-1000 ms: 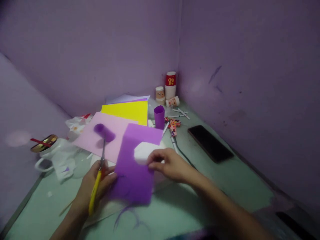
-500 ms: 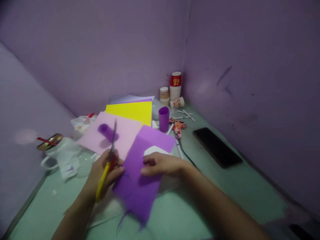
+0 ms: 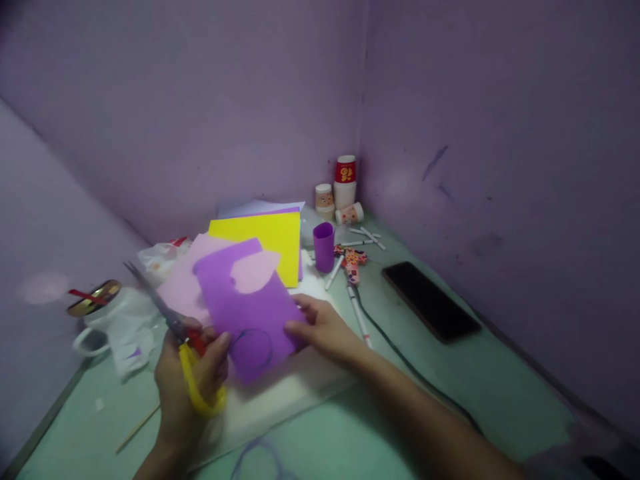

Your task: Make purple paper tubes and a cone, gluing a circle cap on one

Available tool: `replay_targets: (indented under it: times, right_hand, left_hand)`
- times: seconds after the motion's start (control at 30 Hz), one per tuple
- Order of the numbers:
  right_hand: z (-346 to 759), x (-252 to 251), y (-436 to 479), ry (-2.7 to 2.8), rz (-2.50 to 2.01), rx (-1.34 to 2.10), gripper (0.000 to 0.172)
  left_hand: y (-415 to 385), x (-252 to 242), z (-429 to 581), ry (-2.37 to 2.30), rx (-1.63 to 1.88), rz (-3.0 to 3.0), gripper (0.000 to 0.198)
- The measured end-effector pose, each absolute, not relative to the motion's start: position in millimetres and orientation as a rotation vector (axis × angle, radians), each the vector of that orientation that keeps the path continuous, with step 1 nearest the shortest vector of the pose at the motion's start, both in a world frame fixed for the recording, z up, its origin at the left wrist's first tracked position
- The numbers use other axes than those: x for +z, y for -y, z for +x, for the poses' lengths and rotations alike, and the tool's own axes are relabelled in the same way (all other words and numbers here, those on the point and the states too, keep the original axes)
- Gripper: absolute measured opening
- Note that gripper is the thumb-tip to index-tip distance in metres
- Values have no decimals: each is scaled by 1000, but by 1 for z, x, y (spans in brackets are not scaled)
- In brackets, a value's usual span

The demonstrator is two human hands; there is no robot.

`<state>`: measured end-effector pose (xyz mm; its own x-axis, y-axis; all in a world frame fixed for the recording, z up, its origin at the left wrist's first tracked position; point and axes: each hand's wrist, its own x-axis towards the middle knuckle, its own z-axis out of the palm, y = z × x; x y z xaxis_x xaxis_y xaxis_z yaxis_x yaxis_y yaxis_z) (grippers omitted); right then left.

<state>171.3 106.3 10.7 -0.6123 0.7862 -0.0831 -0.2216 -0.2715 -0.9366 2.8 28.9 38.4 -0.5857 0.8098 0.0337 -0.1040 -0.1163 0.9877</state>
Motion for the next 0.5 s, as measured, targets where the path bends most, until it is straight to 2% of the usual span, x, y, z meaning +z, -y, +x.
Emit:
replay_targets:
  times: [0.13,0.27,0.4,0.5]
  right_hand:
    - [175,10,-109,1394,-811,1828,40]
    - [185,15,-120,1376,-842,1724,33]
    - [205,18,-138,1319,-859,1704,34]
    - [218,20,-146,1295,-865,1662,35]
  left_hand:
    - [-29,39,8,-1554,1748,869,41]
    - [-23,47,8,-1717,1583,1034,25]
    - [-11,45,-7,-1844,1303,1206,38]
    - [-4,41,-23,-2017,1117,1401,37]
